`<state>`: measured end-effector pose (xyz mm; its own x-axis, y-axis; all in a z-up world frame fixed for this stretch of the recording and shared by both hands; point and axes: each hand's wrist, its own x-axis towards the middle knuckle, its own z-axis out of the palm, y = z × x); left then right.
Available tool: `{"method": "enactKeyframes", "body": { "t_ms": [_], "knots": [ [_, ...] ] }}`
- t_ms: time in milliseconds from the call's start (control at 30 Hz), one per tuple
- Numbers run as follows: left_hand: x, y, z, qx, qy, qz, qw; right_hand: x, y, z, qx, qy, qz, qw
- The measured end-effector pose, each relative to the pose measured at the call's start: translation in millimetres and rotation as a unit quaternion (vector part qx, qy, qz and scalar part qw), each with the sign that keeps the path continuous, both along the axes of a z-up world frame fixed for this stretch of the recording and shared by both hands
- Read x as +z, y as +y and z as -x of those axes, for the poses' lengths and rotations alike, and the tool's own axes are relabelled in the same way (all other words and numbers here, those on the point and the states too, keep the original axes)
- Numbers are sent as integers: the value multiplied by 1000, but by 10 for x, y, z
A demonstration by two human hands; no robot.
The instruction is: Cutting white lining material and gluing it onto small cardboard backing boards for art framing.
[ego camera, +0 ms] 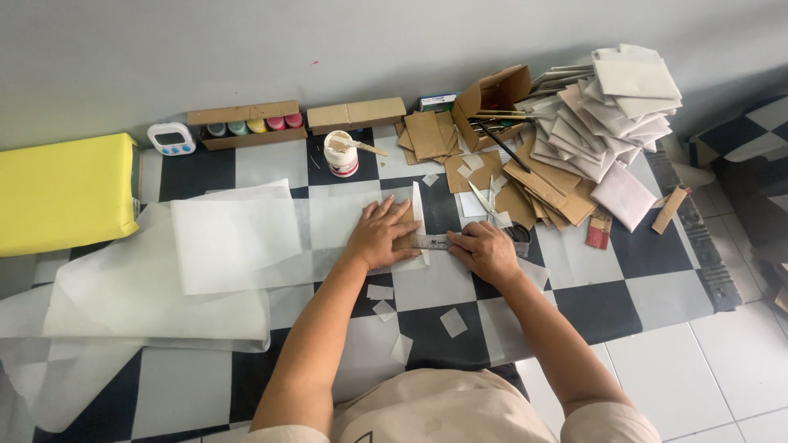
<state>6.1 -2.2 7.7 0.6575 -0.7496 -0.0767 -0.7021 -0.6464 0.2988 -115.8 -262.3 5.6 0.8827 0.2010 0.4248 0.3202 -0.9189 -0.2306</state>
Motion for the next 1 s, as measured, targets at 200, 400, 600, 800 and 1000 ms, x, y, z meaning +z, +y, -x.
{"method": "enactKeyframes", "body": {
  "t_ms": [200,400,600,800,1000],
  "knots": [
    [39,-4,7,3,7,0,1000,46,30,49,9,-6,-19,1000],
    [-102,-34,-9,20,-2,37,999,56,12,63,31,16,-24,999],
    [-144,-94,-7,47,-11,47,998,128,18,119,67,30,-29,997],
    [-116,-65,4,38,-12,54,998,156,-10,162,102,124,-56,985],
    [-13,-36,70,25,-17,41,999,518,-197,240,33,184,-89,978]
  ]
}}
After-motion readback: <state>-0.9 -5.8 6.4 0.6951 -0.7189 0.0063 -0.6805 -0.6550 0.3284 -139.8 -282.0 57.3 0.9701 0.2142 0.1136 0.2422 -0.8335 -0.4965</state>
